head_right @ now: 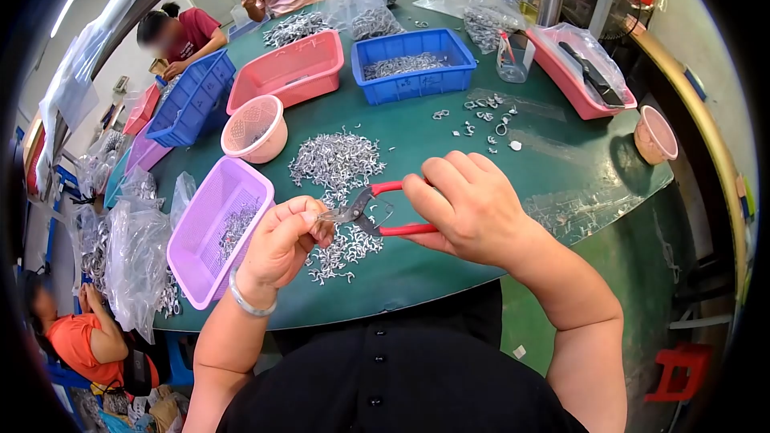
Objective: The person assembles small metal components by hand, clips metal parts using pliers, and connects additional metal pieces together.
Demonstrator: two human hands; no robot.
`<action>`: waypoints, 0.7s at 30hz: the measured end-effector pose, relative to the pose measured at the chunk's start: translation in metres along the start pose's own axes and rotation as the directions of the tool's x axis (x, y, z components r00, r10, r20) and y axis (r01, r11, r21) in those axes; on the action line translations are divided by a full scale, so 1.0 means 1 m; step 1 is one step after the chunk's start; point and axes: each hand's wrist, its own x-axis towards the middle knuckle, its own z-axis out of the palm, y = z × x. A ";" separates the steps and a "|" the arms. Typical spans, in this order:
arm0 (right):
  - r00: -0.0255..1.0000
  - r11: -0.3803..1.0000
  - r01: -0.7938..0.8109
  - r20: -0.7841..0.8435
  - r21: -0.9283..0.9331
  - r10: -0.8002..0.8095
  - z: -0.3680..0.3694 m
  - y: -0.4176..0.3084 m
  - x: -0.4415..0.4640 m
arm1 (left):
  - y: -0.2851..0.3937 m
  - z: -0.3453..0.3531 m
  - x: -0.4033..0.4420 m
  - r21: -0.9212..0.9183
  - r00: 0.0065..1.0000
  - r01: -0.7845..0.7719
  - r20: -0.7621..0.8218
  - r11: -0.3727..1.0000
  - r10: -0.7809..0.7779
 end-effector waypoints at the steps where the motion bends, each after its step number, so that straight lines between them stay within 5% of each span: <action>1: 1.000 1.000 0.000 0.005 -0.003 0.000 0.000 0.000 0.000 | 0.000 0.000 0.000 0.006 1.000 0.007 0.002 1.000 -0.007; 14: 1.000 0.998 -0.011 0.022 0.057 0.010 0.002 0.002 -0.001 | 0.002 0.000 -0.001 0.145 1.000 0.008 -0.015 0.989 -0.006; 21: 0.990 0.988 -0.123 0.078 0.097 0.116 0.003 0.011 -0.004 | -0.006 -0.010 0.001 0.029 0.991 -0.051 -0.119 0.998 0.054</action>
